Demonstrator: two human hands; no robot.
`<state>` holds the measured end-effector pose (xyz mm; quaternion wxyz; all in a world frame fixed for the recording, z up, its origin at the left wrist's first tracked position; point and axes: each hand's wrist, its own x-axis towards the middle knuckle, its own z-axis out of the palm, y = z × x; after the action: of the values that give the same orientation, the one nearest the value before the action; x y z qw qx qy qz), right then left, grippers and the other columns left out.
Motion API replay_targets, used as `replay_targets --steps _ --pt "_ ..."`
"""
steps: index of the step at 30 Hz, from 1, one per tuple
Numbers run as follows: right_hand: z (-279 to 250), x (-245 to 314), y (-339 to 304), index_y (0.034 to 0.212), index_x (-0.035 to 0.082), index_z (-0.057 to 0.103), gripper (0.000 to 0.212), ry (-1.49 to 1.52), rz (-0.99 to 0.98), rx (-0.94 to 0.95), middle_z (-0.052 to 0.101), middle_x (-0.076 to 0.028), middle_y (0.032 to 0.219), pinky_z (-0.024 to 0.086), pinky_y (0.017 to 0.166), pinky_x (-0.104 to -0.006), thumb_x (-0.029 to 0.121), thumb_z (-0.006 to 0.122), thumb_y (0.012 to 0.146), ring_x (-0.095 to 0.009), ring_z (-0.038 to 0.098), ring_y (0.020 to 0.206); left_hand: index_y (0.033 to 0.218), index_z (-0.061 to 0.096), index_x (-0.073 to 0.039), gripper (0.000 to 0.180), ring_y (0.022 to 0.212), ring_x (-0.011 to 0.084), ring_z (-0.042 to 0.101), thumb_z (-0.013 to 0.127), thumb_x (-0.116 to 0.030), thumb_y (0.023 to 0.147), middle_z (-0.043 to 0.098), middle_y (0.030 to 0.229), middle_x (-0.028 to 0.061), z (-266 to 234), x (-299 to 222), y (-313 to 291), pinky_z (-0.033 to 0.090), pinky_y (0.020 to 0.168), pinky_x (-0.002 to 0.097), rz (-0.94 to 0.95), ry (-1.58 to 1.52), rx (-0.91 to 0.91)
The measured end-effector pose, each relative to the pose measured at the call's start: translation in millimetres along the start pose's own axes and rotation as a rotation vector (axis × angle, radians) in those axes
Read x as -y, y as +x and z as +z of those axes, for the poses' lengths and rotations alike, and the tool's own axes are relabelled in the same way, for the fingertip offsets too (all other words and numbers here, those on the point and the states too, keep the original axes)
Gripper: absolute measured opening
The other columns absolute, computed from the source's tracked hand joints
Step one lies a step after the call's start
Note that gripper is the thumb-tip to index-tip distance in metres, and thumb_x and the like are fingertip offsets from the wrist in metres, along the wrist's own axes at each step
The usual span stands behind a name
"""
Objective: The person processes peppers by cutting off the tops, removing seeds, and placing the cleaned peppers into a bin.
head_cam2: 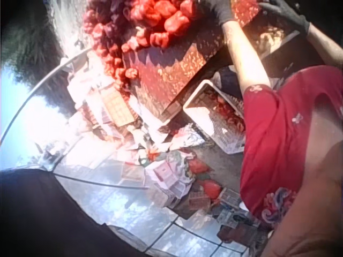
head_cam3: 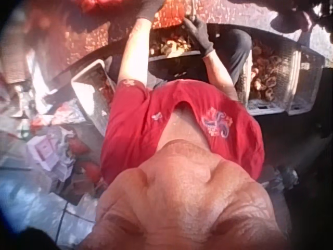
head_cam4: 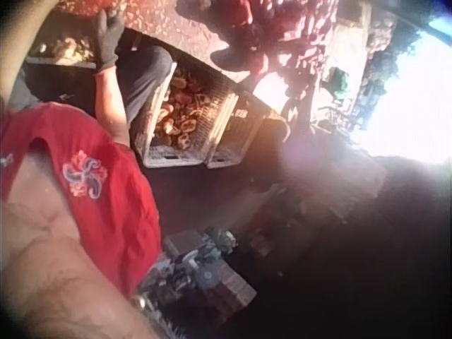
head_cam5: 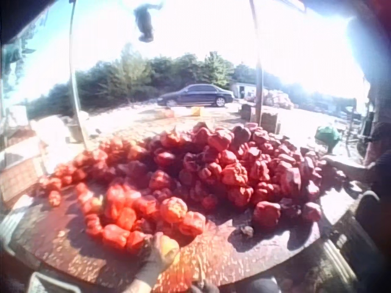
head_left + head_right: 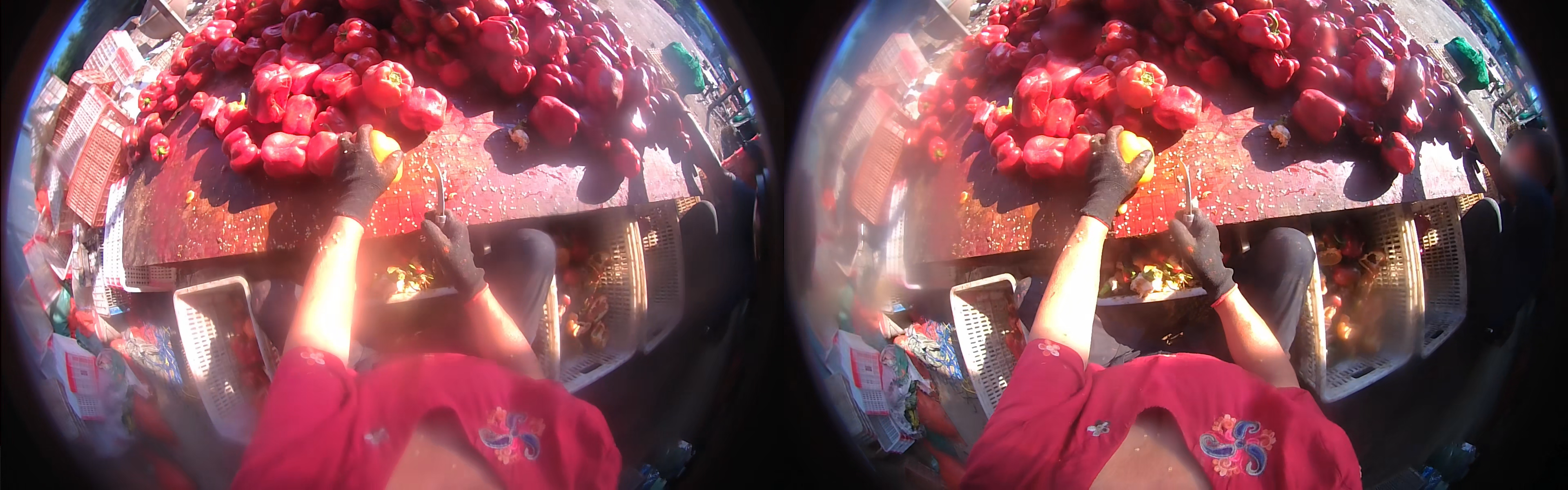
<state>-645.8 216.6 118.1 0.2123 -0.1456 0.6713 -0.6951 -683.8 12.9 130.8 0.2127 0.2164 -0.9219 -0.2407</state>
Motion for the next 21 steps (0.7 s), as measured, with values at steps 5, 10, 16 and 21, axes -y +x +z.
replay_targets --steps 5,10,16,21 --pt "20.2 2.9 -2.3 0.093 -0.001 0.053 0.020 0.077 0.102 0.164 0.059 -0.005 0.075 0.047 0.058 -0.0256 0.017 0.057 0.086 -0.010 0.056 0.066 0.118 0.045 -0.001 0.062 0.106 0.0346 0.046 0.076 -0.021 0.069 0.047 0.114 0.0205 -21.7 17.6 -79.7 0.038 0.092 0.0435 0.013 -0.297 -0.233" --pt "31.7 0.6 2.4 0.082 -0.002 0.059 0.017 -0.046 0.002 0.440 0.061 -0.006 0.075 0.047 0.059 -0.0266 0.015 0.055 0.083 -0.013 0.058 0.067 0.120 0.044 -0.002 0.057 0.106 0.0345 0.045 0.072 -0.023 0.075 0.046 0.114 0.0206 -34.3 16.4 -104.0 0.038 0.092 0.0435 -0.071 -0.271 -0.249" --pt "32.6 13.9 -5.1 0.076 -0.001 0.056 0.017 -0.019 0.067 0.588 0.052 -0.001 0.064 0.041 0.049 -0.0263 0.014 0.050 0.080 -0.010 0.049 0.053 0.119 0.045 -0.001 0.054 0.105 0.0329 0.048 0.069 -0.024 0.077 0.048 0.113 0.0204 -17.1 31.4 -101.9 0.040 0.091 0.0422 -0.110 -0.299 -0.288" --pt "33.5 -27.0 -83.1 0.077 0.003 0.055 0.008 -0.013 0.138 0.425 0.051 0.002 0.065 0.039 0.053 -0.0248 0.010 0.052 0.078 -0.008 0.045 0.058 0.126 0.042 0.003 0.051 0.112 0.0368 0.050 0.054 -0.029 0.089 0.050 0.120 0.0270 -31.2 71.3 -97.6 0.040 0.095 0.0408 -0.172 -0.529 -0.285"
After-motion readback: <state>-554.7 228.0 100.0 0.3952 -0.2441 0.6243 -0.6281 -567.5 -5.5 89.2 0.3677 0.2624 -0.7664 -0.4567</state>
